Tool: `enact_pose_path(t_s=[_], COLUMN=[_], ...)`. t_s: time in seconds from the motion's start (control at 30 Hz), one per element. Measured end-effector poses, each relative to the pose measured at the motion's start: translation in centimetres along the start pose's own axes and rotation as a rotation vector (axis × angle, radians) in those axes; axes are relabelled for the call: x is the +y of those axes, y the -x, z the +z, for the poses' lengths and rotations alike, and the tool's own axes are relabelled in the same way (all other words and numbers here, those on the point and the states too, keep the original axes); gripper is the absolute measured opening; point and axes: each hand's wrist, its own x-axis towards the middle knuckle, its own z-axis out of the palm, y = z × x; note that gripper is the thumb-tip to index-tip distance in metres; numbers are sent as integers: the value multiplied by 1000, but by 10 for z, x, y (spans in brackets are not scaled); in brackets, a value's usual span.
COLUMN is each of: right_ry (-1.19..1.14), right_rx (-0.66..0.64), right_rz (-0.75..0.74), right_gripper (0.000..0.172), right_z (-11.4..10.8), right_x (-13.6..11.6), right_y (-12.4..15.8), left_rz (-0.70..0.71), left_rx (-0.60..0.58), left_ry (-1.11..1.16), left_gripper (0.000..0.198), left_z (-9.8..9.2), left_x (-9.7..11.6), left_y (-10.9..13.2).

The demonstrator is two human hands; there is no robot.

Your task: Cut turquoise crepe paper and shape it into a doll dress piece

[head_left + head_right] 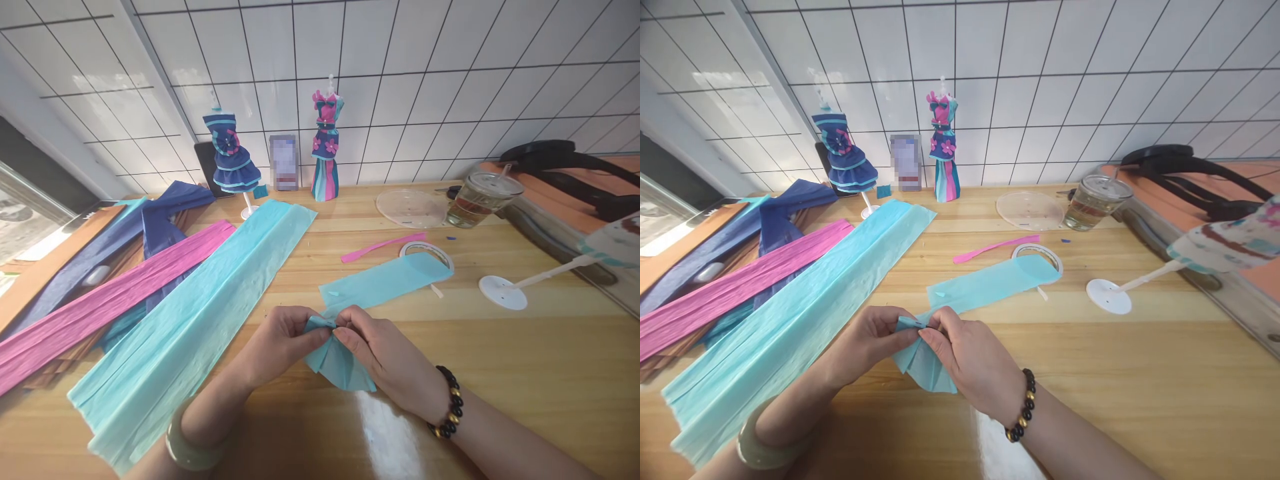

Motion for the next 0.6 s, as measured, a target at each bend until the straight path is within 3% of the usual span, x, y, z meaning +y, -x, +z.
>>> enact_pose_path(t_s=[0.6], right_ry=[110], right_rx=[27], right_rz=[-22], right_gripper=[23], right_z=[1], right_x=[3], right_y=[0], left_rz=[-19], left_rx=[21], left_ry=[-42], left_gripper=[22], left_z=[3], left_x=[3], left_y=[0])
